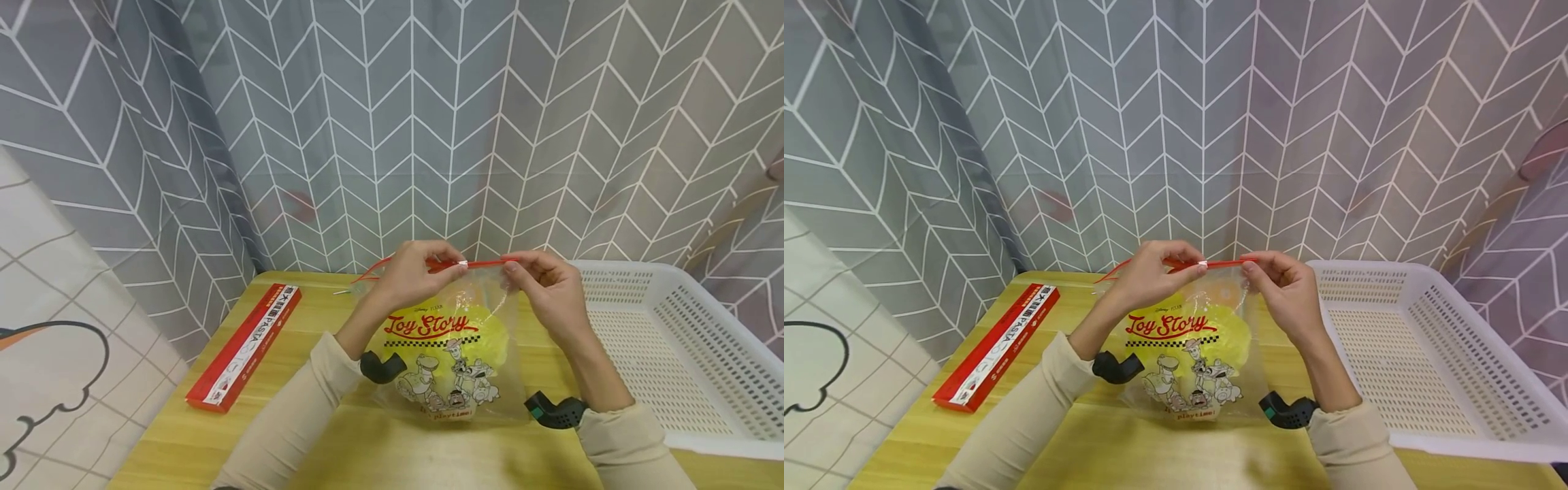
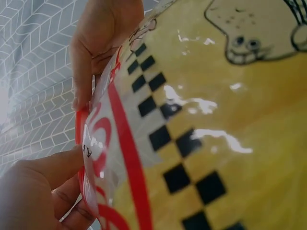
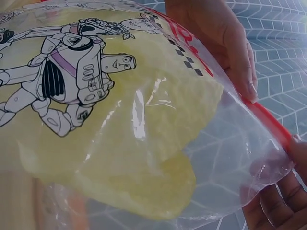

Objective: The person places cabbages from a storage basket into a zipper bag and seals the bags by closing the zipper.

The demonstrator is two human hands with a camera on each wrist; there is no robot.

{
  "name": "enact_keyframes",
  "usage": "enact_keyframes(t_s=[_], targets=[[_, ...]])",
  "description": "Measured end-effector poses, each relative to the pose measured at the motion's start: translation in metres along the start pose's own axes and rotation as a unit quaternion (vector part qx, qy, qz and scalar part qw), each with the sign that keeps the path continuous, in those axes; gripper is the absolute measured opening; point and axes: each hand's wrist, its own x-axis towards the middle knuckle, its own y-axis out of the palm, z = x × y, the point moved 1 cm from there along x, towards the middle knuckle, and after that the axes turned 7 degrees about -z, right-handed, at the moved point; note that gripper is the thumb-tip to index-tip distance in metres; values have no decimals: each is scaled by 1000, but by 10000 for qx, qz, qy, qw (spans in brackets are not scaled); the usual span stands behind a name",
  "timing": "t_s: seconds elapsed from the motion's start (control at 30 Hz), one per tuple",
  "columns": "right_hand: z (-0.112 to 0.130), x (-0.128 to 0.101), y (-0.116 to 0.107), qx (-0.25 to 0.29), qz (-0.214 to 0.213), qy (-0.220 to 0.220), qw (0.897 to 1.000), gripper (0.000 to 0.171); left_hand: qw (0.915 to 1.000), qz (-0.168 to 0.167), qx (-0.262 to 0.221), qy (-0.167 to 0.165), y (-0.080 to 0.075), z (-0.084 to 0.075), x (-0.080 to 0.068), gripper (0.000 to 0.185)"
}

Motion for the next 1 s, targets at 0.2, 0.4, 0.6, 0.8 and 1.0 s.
enact_keyframes(t_s=[0.2, 0.4, 0.6, 0.8, 1.0], targets=[[-1, 0, 1, -85, -175, 28, 9998, 12, 10000, -21, -16, 32, 3, 0, 2, 21], [-1, -1, 0, -182, -213, 38, 9996, 13, 9992, -166, 261, 263, 4, -1, 4, 18], [-2, -3, -2, -493, -343, 71, 9982, 15, 9983, -253, 379, 361, 2, -1, 3, 18], [-3, -4, -2, -615, -443, 37, 9971, 14, 9981, -363, 414, 275, 2, 1, 1, 16], [-3, -5, -3, -538, -459, 2, 9975, 15, 9969, -496, 525, 301, 1, 4, -2, 14]])
